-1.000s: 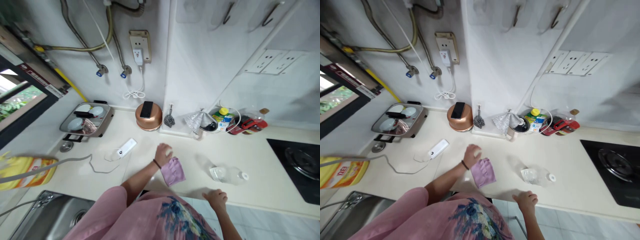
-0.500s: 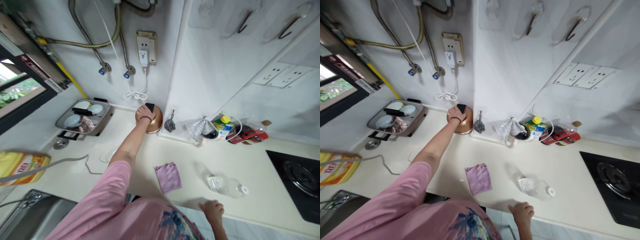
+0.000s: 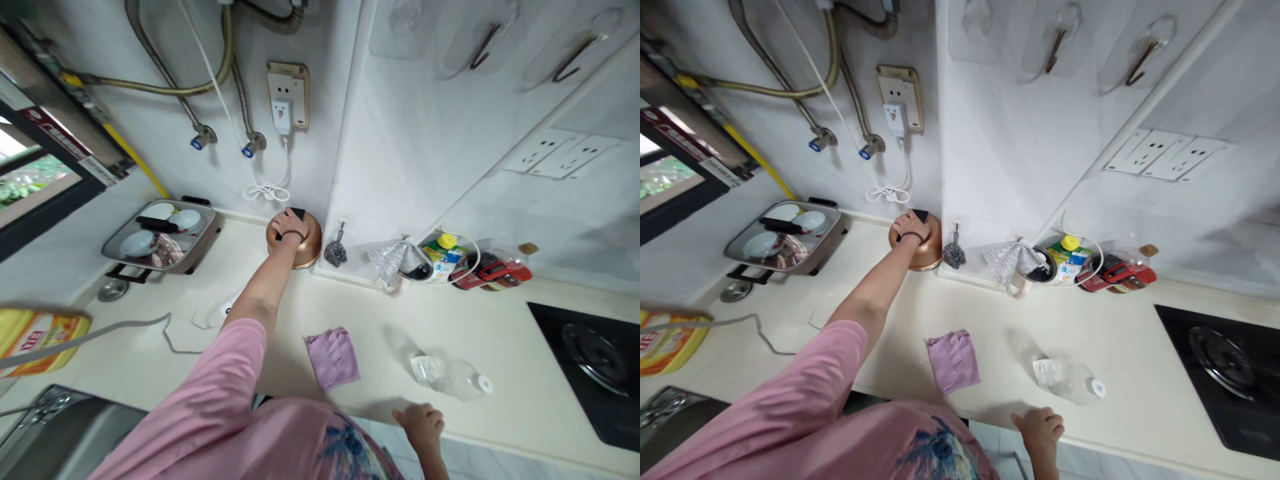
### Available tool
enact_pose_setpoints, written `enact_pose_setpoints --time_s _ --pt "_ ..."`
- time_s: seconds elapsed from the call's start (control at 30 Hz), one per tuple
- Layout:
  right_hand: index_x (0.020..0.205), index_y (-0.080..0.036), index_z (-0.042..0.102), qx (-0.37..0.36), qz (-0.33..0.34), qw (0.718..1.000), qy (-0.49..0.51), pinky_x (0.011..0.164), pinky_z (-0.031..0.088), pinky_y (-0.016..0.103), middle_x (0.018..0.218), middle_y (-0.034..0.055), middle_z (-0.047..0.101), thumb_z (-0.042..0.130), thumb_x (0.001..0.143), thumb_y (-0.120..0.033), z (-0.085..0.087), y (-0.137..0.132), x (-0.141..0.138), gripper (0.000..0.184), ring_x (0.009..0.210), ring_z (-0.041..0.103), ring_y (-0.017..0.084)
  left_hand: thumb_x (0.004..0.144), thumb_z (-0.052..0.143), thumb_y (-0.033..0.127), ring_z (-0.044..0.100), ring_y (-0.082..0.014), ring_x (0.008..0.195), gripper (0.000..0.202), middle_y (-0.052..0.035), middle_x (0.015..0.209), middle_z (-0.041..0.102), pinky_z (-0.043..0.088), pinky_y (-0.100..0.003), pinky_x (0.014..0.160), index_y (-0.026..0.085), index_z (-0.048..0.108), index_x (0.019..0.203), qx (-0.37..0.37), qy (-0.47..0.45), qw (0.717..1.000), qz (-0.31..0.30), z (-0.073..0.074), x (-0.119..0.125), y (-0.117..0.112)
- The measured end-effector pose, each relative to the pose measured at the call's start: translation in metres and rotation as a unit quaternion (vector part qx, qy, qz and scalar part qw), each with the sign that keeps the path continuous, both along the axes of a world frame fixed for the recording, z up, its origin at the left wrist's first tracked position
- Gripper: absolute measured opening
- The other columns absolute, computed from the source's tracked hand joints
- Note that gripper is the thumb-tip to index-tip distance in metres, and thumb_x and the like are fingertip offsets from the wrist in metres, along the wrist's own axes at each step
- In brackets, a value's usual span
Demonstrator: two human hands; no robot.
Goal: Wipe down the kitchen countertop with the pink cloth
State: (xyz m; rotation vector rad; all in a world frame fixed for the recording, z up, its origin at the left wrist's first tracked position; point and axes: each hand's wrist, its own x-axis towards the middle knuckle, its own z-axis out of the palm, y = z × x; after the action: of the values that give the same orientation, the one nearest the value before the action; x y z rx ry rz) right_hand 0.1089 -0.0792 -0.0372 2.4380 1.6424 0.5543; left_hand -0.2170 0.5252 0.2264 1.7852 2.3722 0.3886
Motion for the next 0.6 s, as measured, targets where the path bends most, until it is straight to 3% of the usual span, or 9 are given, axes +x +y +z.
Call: enact_pose_setpoints --time_s 0.07,0.23,0.4,0.5,0.6 --pt "0.075 -0.012 0.07 -0.004 0.008 1.0 0.011 0.064 0.046 0.049 0.075 0.0249 0.064 0.019 0.091 -0.087 -0.003 -0.002 0.002 0.093 0.073 0.063 0.039 0.086 0.066 0.047 0.047 -0.0418 0.128 0.075 -0.0273 0.139 0.055 0.028 -0.053 0.107 0.013 0.041 0.147 0.001 -0.003 1.0 0.008 -0.001 0.002 0.002" --pt "0.081 -0.004 0.072 0.017 -0.011 0.999 0.027 0.063 0.045 0.047 0.076 0.0308 0.062 0.001 0.085 -0.091 -0.019 -0.007 0.009 0.113 0.073 0.061 0.04 0.084 0.067 0.041 0.047 -0.0438 0.129 0.086 -0.0297 0.14 0.054 0.026 -0.057 0.107 0.011 0.033 0.158 0.007 -0.011 1.0 0.011 0.001 0.006 0.002" --pt "0.082 -0.002 0.072 0.029 -0.001 0.999 0.032 0.062 0.044 0.046 0.073 0.0295 0.061 0.005 0.082 -0.096 -0.019 -0.006 0.01 0.115 0.071 0.061 0.039 0.083 0.069 0.047 0.04 -0.0463 0.142 0.101 -0.0305 0.15 0.049 0.025 -0.059 0.114 0.009 0.023 0.164 0.004 -0.02 1.0 -0.011 0.012 0.001 -0.016" --pt "0.081 -0.003 0.071 0.047 -0.017 0.998 0.04 0.063 0.046 0.048 0.073 0.029 0.061 0.001 0.081 -0.096 -0.007 -0.002 0.004 0.116 0.071 0.061 0.038 0.088 0.065 0.05 0.032 -0.0447 0.149 0.094 -0.0264 0.157 0.044 0.026 -0.059 0.118 0.013 0.025 0.164 0.074 -0.041 0.996 -0.039 0.008 -0.009 -0.051" --pt "0.085 -0.006 0.072 0.035 -0.026 0.996 0.079 0.069 0.048 0.052 0.079 0.028 0.064 0.015 0.085 -0.095 0.009 0.001 -0.004 0.106 0.077 0.064 0.04 0.101 0.046 0.041 0.037 -0.0386 0.147 0.061 -0.022 0.152 0.051 0.028 -0.058 0.121 0.017 0.037 0.157 0.126 -0.107 0.977 -0.137 -0.019 -0.015 -0.121"
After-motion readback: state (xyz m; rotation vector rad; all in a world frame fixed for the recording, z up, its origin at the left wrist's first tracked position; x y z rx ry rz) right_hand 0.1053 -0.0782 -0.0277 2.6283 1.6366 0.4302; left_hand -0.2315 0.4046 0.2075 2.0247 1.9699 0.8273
